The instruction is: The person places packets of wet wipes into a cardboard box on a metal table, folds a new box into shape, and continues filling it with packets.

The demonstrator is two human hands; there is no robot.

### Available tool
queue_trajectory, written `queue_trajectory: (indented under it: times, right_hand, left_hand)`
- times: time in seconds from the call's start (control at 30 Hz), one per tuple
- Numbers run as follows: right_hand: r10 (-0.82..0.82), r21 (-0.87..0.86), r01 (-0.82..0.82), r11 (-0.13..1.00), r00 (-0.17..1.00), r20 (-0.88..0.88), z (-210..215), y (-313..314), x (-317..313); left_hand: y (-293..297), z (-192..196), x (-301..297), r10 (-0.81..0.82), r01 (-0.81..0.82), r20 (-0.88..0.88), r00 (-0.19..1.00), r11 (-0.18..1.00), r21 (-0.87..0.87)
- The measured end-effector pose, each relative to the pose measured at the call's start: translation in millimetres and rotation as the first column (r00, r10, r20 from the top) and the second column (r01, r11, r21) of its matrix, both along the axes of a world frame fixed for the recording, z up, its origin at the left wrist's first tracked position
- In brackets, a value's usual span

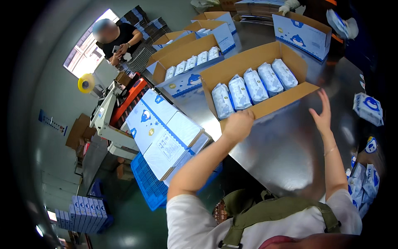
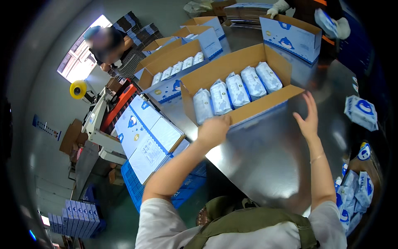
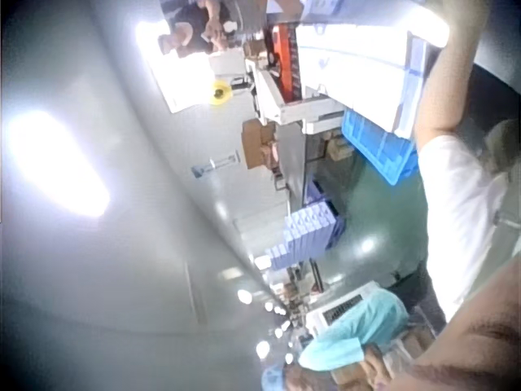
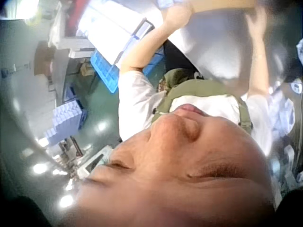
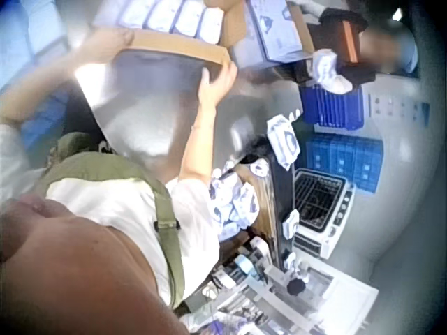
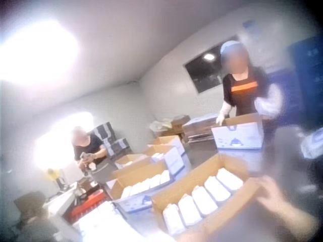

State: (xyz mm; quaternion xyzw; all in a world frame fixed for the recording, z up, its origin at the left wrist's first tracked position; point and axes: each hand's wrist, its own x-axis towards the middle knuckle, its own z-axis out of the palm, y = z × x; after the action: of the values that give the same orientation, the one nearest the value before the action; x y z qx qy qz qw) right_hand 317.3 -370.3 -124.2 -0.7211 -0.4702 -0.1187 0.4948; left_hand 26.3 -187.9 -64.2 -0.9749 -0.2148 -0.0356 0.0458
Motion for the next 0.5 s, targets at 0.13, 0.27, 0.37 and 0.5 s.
queue_trajectory:
  times: [0.13,0.27,0.37,0.5]
  right_hand:
    - [0.025,0.046,-0.012,0.999,0.954,-0.300,-37.3,-2.9,-17.8]
    - [0.142,0.070,-0.125,0.990,0.917,-0.372,-82.9,46.4,-55.1]
    - [0.272,0.182,-0.210,0.961,0.850,-0.452,-60.0,92.4,-89.1]
    - [0.383,0.213,-0.318,0.924,0.802,-0.458,-66.9,197.1,-84.0]
  left_hand:
    - [39.0,32.1,-55.7,-0.101,0.099,-0.033,0.994,0.993,-0.058]
    - [68.2,29.5,-104.6,-0.162,0.158,0.241,0.957,0.987,0.038]
    - [104.2,4.2,-129.6,-0.013,-0.023,0.349,0.937,0.995,0.098]
    - [161.9,-4.5,-132.3,0.193,-0.292,0.432,0.881,0.940,0.175]
